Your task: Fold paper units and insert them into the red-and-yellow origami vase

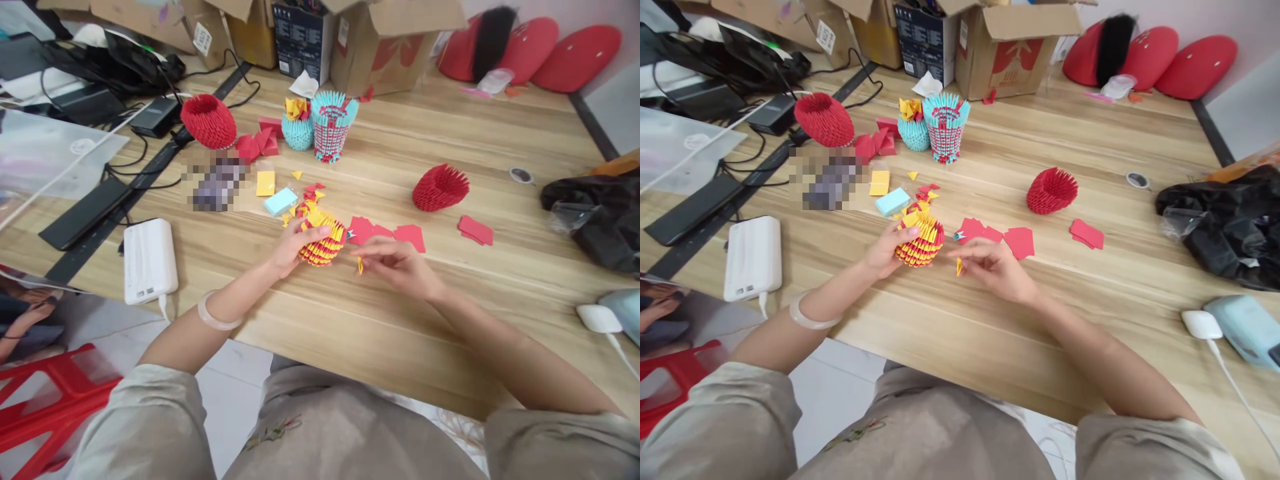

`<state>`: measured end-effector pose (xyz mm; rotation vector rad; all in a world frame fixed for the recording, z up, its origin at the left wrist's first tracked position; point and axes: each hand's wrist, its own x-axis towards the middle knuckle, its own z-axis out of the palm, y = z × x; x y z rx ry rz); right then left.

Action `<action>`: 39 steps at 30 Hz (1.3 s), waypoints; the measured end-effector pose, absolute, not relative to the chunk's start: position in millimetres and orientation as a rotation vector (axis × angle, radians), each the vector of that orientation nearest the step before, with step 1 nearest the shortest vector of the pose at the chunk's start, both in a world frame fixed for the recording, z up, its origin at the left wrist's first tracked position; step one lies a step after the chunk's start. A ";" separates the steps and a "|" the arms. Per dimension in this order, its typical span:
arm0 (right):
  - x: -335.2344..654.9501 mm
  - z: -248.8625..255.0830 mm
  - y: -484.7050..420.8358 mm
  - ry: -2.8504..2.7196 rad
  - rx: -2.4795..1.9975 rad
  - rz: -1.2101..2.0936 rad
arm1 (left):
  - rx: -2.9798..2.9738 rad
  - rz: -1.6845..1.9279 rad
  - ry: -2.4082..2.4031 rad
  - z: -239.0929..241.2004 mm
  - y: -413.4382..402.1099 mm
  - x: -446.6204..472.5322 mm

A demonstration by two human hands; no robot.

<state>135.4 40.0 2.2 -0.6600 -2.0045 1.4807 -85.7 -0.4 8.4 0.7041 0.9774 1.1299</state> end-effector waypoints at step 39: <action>158.0 -21.8 39.2 -0.975 -0.676 2.196 | 1.651 0.818 0.894 8.4 -1.5 -54.7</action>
